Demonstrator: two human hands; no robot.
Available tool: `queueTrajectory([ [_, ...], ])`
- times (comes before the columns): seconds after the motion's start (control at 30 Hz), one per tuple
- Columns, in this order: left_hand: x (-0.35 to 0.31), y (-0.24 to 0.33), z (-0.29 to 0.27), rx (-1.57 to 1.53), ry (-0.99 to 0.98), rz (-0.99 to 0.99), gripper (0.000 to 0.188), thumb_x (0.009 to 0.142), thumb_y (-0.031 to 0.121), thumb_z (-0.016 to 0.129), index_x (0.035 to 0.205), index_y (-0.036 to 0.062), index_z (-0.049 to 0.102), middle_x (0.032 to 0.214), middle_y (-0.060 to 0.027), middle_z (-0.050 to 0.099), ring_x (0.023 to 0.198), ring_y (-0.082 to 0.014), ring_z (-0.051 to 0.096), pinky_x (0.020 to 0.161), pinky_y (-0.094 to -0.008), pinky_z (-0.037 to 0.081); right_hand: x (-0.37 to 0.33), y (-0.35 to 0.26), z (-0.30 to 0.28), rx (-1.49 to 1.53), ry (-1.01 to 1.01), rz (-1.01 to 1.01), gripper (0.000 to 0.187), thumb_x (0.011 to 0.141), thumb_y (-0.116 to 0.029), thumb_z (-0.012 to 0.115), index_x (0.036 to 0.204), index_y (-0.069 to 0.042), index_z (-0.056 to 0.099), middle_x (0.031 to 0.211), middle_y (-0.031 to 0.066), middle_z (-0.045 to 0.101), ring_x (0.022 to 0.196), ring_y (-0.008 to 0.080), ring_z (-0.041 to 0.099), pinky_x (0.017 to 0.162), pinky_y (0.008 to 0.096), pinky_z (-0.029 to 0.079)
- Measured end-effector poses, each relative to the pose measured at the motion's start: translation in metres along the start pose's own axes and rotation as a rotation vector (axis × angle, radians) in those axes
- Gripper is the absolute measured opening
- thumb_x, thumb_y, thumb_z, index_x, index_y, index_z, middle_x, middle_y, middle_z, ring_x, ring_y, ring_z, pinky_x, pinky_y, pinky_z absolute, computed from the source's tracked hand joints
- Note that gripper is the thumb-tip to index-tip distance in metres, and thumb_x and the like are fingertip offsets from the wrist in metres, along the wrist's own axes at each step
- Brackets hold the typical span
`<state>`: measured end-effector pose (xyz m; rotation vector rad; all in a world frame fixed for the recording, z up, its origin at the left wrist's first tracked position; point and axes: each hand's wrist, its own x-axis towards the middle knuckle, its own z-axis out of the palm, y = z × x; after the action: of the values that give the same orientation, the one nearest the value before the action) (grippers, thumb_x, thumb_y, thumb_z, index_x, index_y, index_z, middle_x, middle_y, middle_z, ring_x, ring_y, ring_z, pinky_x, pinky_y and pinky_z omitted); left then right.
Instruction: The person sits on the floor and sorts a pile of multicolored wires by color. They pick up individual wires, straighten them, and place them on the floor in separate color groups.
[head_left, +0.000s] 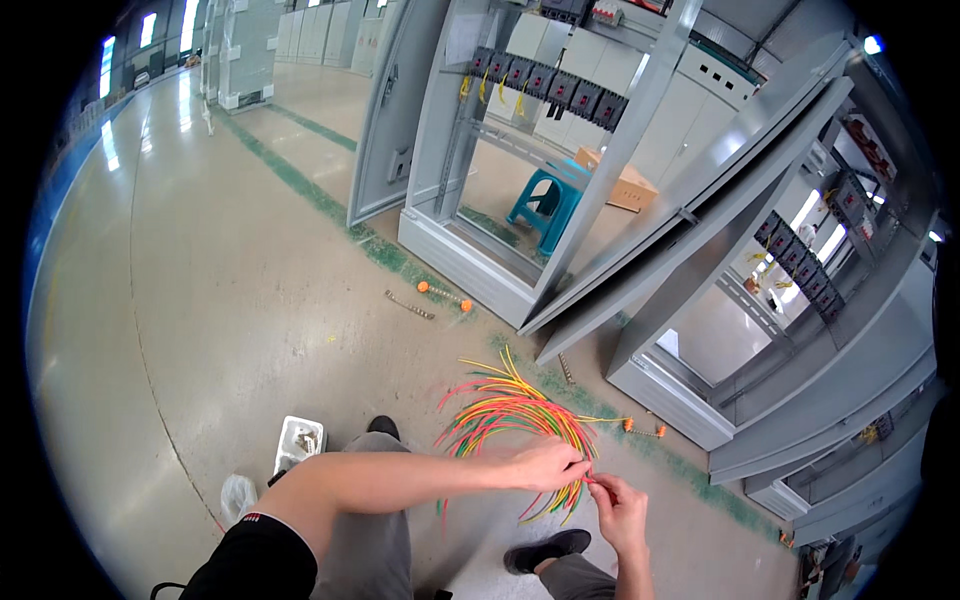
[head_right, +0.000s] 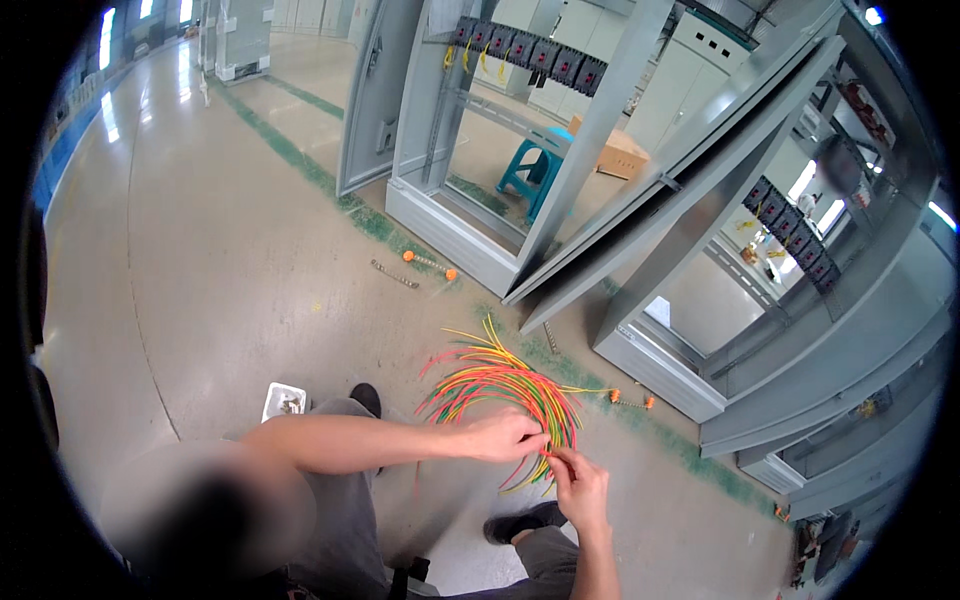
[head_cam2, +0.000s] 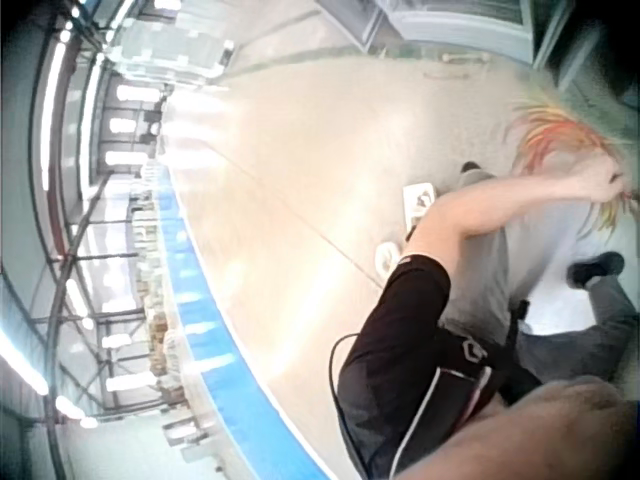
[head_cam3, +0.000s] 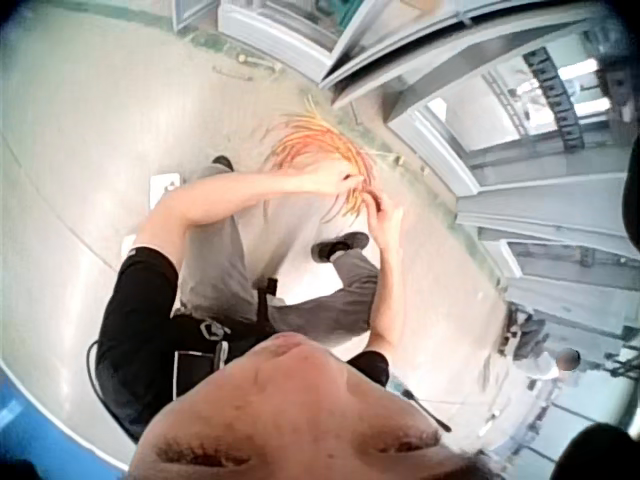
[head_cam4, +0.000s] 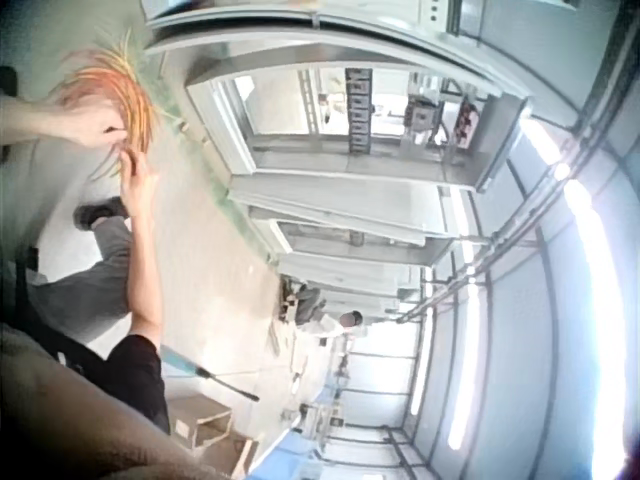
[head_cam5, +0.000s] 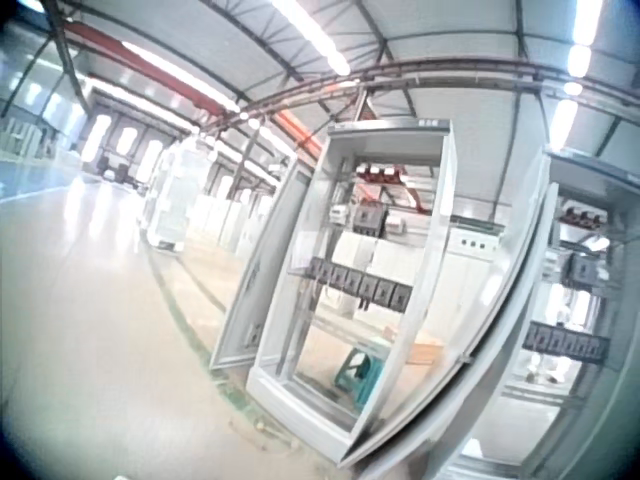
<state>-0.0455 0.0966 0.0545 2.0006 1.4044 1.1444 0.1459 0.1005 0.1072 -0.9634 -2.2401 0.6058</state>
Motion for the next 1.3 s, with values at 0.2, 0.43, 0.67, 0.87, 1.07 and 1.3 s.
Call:
queueTrajectory([
  [0.2, -0.014, 0.005, -0.012, -0.349, 0.008, -0.312, 0.044, 0.091, 0.035, 0.052, 0.062, 0.0020, 0.060, 0.052, -0.0094, 0.054, 0.050, -0.0197, 0.056, 0.053, -0.0397, 0.045, -0.016, 0.020, -0.036, -0.035, 0.112, 0.180, 0.013, 0.084, -0.009, 0.064, 0.088, 0.002, 0.068, 0.062, 0.0071, 0.061, 0.056, 0.0087, 0.056, 0.053, 0.0247, 0.045],
  [0.43, -0.046, 0.031, -0.047, -0.399, 0.072, -0.297, 0.046, 0.093, 0.033, 0.053, 0.058, 0.0041, 0.052, 0.048, 0.0017, 0.039, 0.048, -0.0063, 0.035, 0.047, -0.0286, 0.032, -0.048, 0.053, -0.066, 0.612, 0.290, 0.400, 0.015, 0.082, -0.003, 0.063, 0.095, 0.005, 0.064, 0.063, 0.0048, 0.060, 0.055, 0.0109, 0.051, 0.049, 0.0238, 0.039],
  [0.67, -0.073, 0.047, -0.045, -0.356, 0.091, -0.208, 0.050, 0.093, 0.038, 0.053, 0.056, 0.0042, 0.050, 0.048, 0.0013, 0.033, 0.048, -0.0072, 0.032, 0.045, -0.0295, 0.029, -0.064, 0.043, -0.081, 0.755, -0.004, 0.484, 0.018, 0.082, 0.001, 0.062, 0.099, 0.006, 0.062, 0.065, 0.0091, 0.062, 0.056, 0.0123, 0.055, 0.050, 0.0233, 0.042],
  [0.87, -0.100, 0.060, -0.022, -0.277, -0.102, -0.210, 0.050, 0.093, 0.039, 0.053, 0.059, 0.0025, 0.054, 0.048, -0.0008, 0.035, 0.048, -0.0086, 0.033, 0.045, -0.0325, 0.030, -0.066, -0.008, -0.037, 0.539, -0.339, 0.467, 0.018, 0.085, -0.009, 0.064, 0.098, 0.004, 0.065, 0.068, 0.0048, 0.063, 0.054, 0.0080, 0.053, 0.048, 0.0219, 0.041],
  [1.07, -0.087, 0.053, -0.006, -0.421, 0.026, -0.283, 0.049, 0.092, 0.039, 0.056, 0.059, 0.0035, 0.053, 0.050, 0.0012, 0.036, 0.051, -0.0067, 0.034, 0.045, -0.0316, 0.029, -0.084, 0.017, -0.039, 1.251, 0.156, 0.638, 0.013, 0.093, -0.016, 0.056, 0.096, -0.004, 0.057, 0.063, -0.0043, 0.043, 0.052, 0.0048, 0.037, 0.047, 0.0190, 0.032],
  [1.3, -0.081, 0.077, -0.009, -0.610, -0.233, -0.290, 0.032, 0.092, 0.032, 0.059, 0.081, 0.0032, 0.068, 0.058, 0.0042, 0.049, 0.056, -0.0035, 0.042, 0.049, -0.0243, 0.035, -0.069, -0.011, -0.018, 1.544, 0.175, 0.524, 0.039, 0.093, -0.039, 0.051, 0.102, -0.001, 0.054, 0.082, 0.0026, 0.049, 0.067, 0.0116, 0.042, 0.058, 0.0237, 0.037],
])
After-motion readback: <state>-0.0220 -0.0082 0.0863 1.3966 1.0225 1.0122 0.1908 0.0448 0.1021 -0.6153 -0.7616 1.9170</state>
